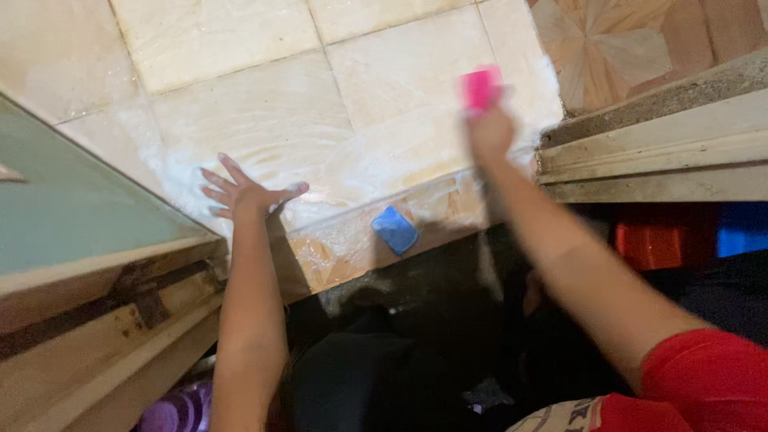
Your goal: The person retrieves a pink scrubbing brush and a blue sponge, then sits on the floor to scrub a section of tiled floor with the brush while holding the sponge. The person continues scrubbing the same area repeatedly.
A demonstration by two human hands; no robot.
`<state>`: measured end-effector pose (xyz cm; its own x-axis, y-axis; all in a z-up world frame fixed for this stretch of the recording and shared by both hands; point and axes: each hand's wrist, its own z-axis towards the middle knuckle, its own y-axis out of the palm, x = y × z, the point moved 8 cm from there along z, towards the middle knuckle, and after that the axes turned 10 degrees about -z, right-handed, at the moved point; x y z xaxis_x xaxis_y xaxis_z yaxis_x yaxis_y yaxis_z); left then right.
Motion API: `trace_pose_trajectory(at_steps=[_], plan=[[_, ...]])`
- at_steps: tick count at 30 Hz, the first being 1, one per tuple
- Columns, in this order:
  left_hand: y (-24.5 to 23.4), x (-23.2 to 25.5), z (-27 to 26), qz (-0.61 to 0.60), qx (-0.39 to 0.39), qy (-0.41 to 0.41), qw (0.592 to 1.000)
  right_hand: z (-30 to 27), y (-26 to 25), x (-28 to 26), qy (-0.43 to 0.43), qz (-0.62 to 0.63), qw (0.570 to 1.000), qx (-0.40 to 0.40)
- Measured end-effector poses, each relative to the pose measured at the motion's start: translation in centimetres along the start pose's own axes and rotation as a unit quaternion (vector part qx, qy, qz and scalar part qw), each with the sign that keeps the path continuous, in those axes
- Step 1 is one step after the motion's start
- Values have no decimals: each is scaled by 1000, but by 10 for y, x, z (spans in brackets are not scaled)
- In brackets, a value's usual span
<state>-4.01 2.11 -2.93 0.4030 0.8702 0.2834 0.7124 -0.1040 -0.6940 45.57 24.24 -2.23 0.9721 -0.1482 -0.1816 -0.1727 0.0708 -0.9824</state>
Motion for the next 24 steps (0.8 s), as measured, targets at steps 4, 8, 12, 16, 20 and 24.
trace_pose_trajectory(at_steps=[4,8,12,16,20,24], plan=[[-2,1,4,12,-11,-29,999,-95,69,-158,-173,33,982,-76],[-1,3,3,18,-4,-34,999,-180,91,-258,-336,59,931,-128],[-3,1,4,13,-3,-30,999,-113,84,-212,-300,53,947,-102],[3,1,7,19,-16,-33,999,14,29,-50,-97,17,995,34],[1,2,7,18,-17,-27,999,63,-26,63,45,-15,997,67],[2,5,6,18,-20,-23,999,55,-4,30,132,-22,988,72]])
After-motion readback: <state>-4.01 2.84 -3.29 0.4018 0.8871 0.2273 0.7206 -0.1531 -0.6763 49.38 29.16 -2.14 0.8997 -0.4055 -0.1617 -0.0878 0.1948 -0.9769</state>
